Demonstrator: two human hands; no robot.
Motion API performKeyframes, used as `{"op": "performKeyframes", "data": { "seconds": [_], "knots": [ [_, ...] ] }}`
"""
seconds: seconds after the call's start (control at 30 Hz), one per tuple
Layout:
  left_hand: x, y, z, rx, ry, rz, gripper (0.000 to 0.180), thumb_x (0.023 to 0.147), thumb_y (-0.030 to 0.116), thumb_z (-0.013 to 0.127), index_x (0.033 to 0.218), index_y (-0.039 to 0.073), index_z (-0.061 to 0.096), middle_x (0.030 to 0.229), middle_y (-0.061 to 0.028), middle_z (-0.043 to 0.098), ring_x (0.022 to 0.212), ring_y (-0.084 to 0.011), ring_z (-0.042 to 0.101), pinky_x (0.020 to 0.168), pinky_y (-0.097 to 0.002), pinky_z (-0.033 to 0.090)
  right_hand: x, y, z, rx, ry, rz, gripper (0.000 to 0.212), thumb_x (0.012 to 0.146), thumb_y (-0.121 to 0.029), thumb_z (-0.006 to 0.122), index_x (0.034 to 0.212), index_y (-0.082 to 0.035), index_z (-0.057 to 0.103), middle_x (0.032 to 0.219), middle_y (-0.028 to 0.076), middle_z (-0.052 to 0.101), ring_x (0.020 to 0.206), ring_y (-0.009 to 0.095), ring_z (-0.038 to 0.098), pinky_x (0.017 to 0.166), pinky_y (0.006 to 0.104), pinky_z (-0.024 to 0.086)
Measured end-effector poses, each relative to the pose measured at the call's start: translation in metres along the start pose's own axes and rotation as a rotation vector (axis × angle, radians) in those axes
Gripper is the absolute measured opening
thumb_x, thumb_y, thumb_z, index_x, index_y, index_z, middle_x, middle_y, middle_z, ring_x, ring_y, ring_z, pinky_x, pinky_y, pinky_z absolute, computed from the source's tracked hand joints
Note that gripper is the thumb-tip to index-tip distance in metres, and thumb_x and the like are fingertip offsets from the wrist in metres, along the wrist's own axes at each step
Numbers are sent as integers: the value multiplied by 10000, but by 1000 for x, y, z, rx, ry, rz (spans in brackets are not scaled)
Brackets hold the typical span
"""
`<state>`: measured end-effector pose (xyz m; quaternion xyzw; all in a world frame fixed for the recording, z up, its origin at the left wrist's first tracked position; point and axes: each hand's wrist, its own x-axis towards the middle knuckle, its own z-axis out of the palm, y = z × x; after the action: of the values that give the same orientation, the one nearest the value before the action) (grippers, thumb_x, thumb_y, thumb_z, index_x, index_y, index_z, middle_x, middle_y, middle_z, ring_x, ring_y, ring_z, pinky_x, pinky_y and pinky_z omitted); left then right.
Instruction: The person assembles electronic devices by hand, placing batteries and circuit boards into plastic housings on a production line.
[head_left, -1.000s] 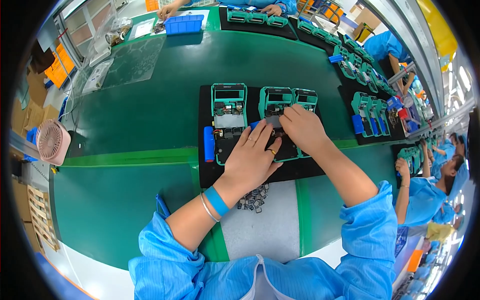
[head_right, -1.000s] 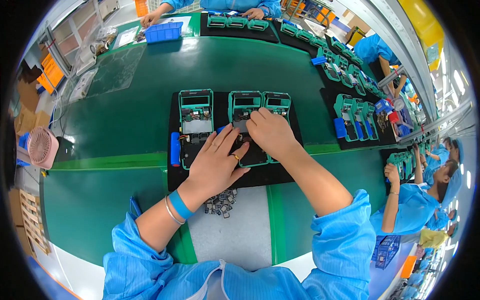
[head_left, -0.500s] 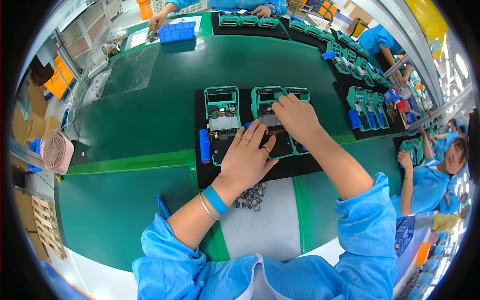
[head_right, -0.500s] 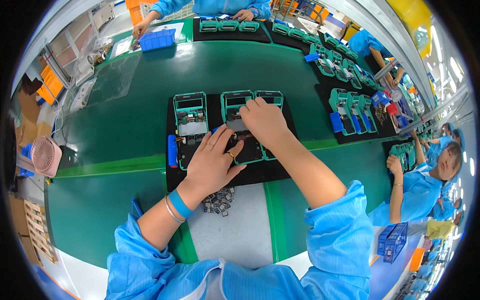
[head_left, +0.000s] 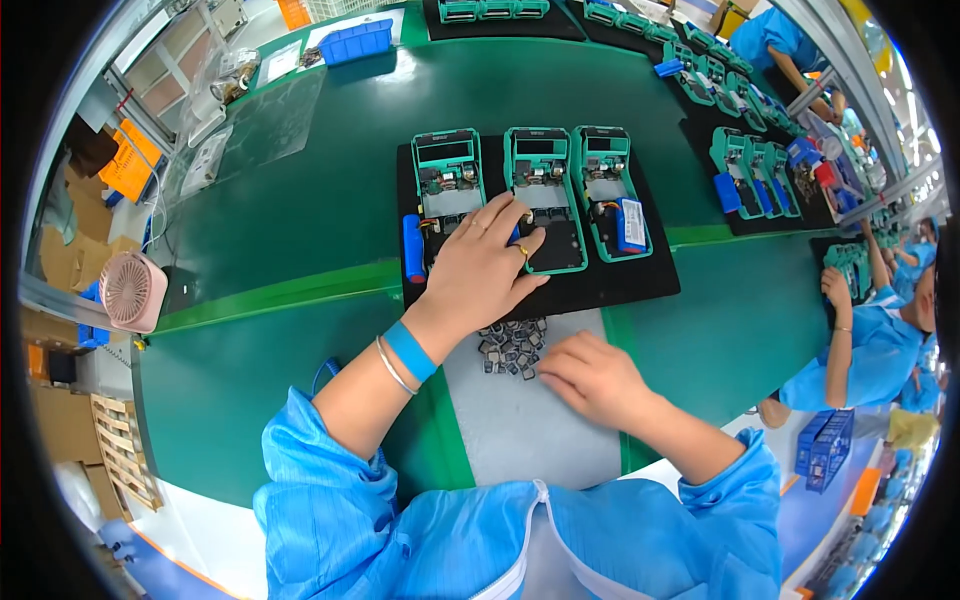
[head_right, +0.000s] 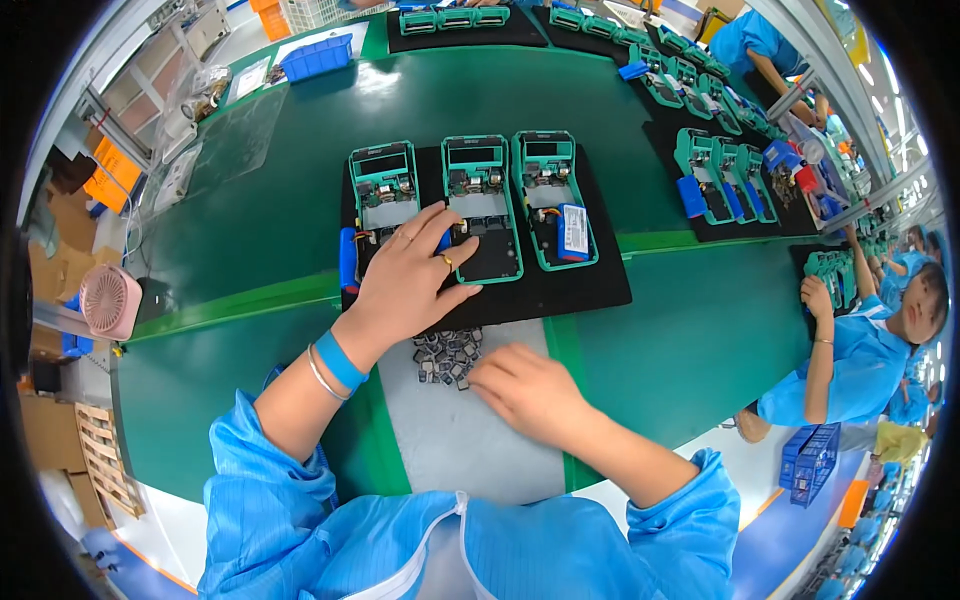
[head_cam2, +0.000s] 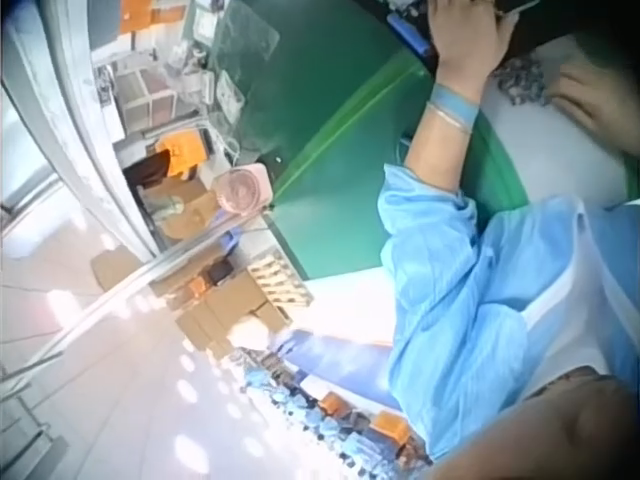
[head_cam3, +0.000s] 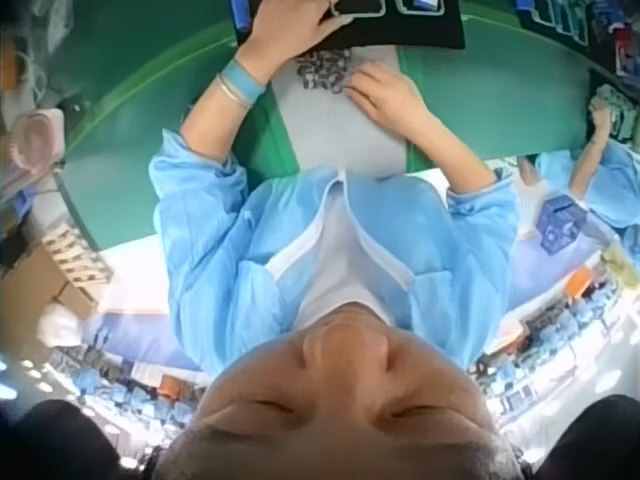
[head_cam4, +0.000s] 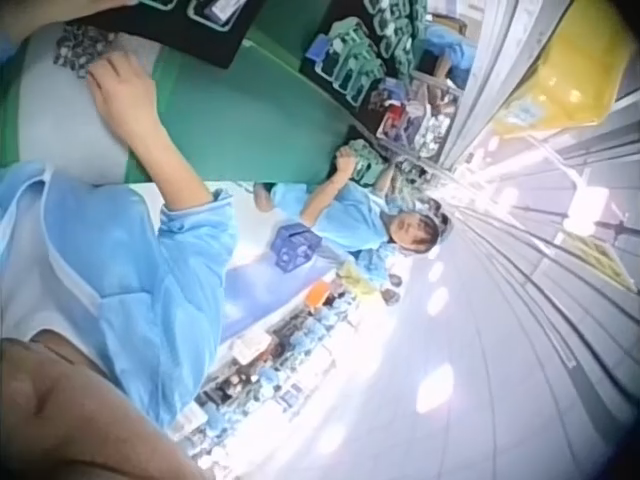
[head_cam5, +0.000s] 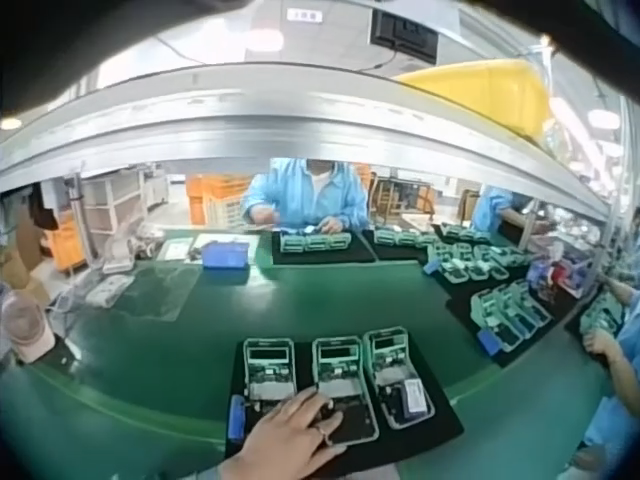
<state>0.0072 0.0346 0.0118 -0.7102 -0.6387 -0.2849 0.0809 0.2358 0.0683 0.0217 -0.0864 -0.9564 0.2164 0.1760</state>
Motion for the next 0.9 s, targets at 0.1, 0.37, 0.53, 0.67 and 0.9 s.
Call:
{"op": "performKeyframes", "data": {
  "seconds": [0.1,0.37,0.53,0.67,0.9],
  "knots": [
    [0,2,2,-22,-2,-8,462,791,315,774,1183,80,704,1353,-136,522,1346,-337,450,1050,-442,447,-1,-7,14,-47,18,-16,157,791,-122,740,923,-89,661,884,48,612,816,247,615,719,352,527],
    [1,3,-5,-39,-62,-15,467,795,308,777,1198,87,698,1327,-132,526,1346,-356,447,1049,-455,448,-5,-10,18,-180,54,112,134,790,-165,728,791,-82,624,776,65,590,761,260,607,677,374,522],
    [21,17,-8,30,-91,-31,542,828,345,738,1294,91,631,1392,-181,487,1373,-384,397,1127,-498,333,-24,-10,9,-40,49,326,138,811,-140,712,769,-62,607,809,93,616,770,296,614,652,407,512],
    [53,35,12,-80,-47,77,564,836,317,731,1329,82,588,1395,-214,485,1307,-408,447,1094,-495,357,-28,-11,0,-47,41,278,106,817,-148,696,817,-69,625,821,75,611,808,284,621,693,405,527],
    [88,60,59,-127,-161,22,577,816,319,759,1360,203,606,1313,-239,502,1178,-404,527,994,-479,433,-17,6,-7,-268,-111,-220,177,704,-147,631,864,-74,608,862,47,587,856,220,600,681,360,521]
  ]
}}
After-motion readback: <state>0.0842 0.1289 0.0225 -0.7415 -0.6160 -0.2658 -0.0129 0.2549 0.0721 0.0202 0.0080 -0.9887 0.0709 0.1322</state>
